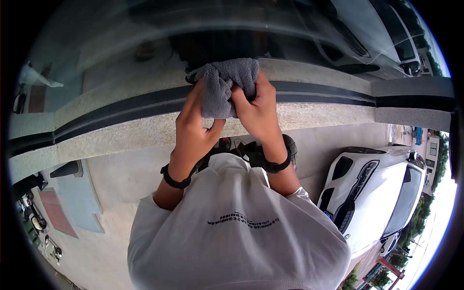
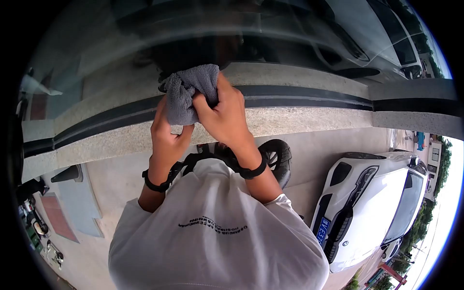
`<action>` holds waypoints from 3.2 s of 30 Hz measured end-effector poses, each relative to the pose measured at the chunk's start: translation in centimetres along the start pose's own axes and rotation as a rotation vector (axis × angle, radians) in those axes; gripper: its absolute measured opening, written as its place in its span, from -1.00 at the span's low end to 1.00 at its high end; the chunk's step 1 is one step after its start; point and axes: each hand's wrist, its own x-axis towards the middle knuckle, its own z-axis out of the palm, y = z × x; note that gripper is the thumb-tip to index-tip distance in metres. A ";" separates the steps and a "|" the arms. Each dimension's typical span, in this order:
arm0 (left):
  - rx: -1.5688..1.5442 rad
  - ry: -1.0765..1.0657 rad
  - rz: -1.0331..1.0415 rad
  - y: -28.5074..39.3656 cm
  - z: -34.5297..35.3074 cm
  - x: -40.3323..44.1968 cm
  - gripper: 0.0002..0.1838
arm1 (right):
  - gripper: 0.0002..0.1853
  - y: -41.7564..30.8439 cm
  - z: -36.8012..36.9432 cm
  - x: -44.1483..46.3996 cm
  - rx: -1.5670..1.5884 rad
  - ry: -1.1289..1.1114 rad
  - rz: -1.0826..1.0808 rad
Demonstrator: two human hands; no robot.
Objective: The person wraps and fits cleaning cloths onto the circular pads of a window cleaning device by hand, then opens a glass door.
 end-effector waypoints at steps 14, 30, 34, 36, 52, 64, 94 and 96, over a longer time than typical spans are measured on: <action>-0.118 -0.521 -0.750 -6.2 1.4 -5.4 -0.64 | -0.61 9.9 3.4 -3.9 -0.413 -0.156 0.206; -0.165 -0.068 -0.109 5.6 -5.2 3.0 -0.59 | -0.63 -5.8 1.1 2.6 -0.338 0.395 -0.362; -0.203 -0.166 -0.201 3.3 -4.1 2.1 -0.57 | -0.61 -3.8 1.6 3.2 -0.346 0.441 -0.339; -0.255 -0.178 -0.200 2.2 -3.6 1.8 -0.56 | -0.59 -3.4 1.5 3.1 -0.299 0.441 -0.309; -0.211 -0.093 -0.217 1.4 -4.2 2.6 -0.46 | -0.59 -3.6 1.1 2.8 -0.423 0.262 -0.195; -0.228 -0.036 -0.221 0.5 -2.2 1.8 -0.44 | -0.75 -1.4 2.3 0.3 -0.297 0.247 -0.196; -0.393 0.439 -0.098 -2.1 -1.3 -0.1 -0.52 | -0.84 -0.4 6.7 -0.1 -0.134 0.009 -0.445; -0.382 0.464 -0.017 -0.8 -4.0 2.0 -0.56 | -0.70 -3.1 7.1 1.1 -0.028 -0.007 -0.564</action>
